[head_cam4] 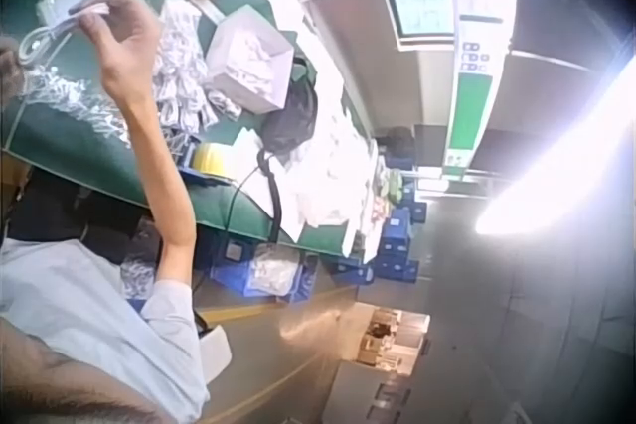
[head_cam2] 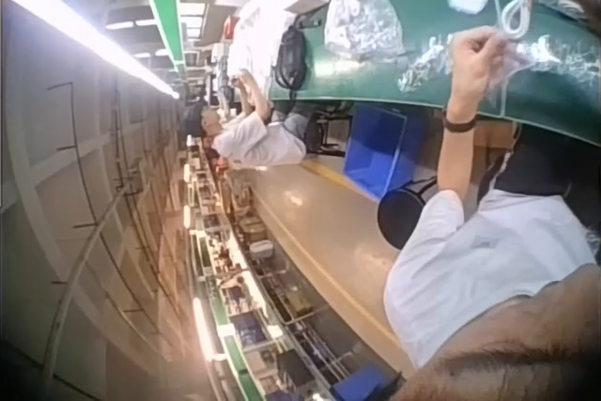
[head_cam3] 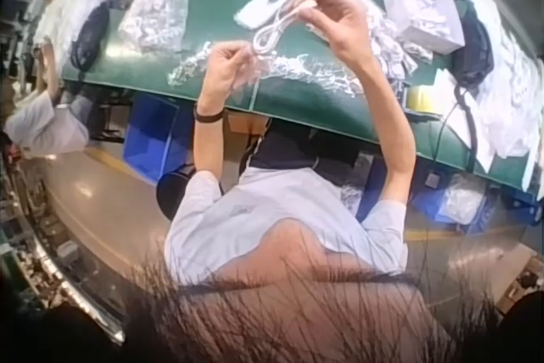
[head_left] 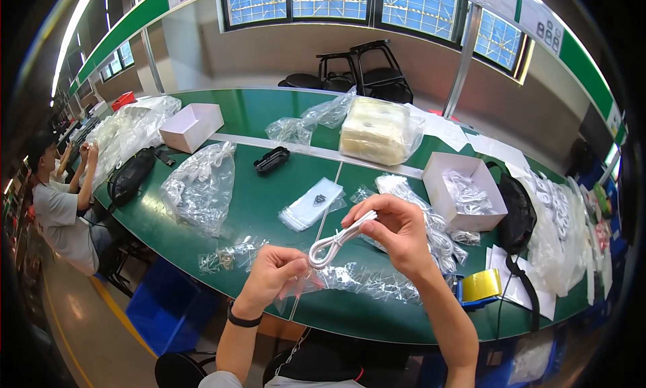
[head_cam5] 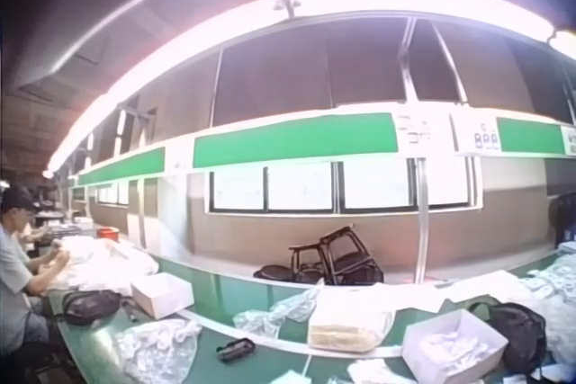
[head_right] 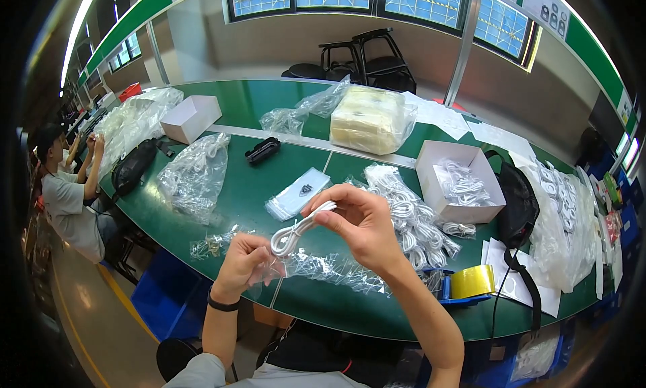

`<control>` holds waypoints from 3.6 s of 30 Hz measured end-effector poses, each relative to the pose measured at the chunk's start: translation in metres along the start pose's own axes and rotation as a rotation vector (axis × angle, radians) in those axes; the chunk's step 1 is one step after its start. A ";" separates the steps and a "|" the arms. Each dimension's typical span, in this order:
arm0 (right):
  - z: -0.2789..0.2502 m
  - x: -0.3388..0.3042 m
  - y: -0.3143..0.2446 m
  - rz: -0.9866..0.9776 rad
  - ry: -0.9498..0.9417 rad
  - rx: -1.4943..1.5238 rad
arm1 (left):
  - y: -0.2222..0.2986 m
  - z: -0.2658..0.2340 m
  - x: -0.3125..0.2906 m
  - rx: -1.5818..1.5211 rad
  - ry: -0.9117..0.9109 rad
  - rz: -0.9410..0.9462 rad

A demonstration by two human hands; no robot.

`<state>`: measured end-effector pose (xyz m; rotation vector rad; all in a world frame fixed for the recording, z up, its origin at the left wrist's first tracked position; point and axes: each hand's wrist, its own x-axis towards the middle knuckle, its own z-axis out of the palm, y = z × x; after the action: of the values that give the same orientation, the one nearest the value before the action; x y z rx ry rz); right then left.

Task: Sorting and packaging white cables into small plastic bags at a manufacturing workbench.

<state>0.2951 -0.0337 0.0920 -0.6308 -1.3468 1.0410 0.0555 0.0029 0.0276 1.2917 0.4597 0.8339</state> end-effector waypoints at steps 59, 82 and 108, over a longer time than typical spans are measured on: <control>0.008 -0.009 -0.015 0.121 -0.176 -0.579 | -0.002 0.040 -0.004 -0.186 0.000 -0.160; 0.011 -0.015 0.005 -0.042 0.018 -0.578 | -0.011 0.044 0.012 0.061 0.188 0.094; 0.018 -0.012 -0.016 0.116 -0.108 -0.739 | -0.014 0.048 0.004 0.053 0.069 -0.056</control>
<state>0.2822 -0.0546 0.1028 -1.2195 -1.8158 0.6492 0.0970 -0.0259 0.0272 1.2959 0.5733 0.8258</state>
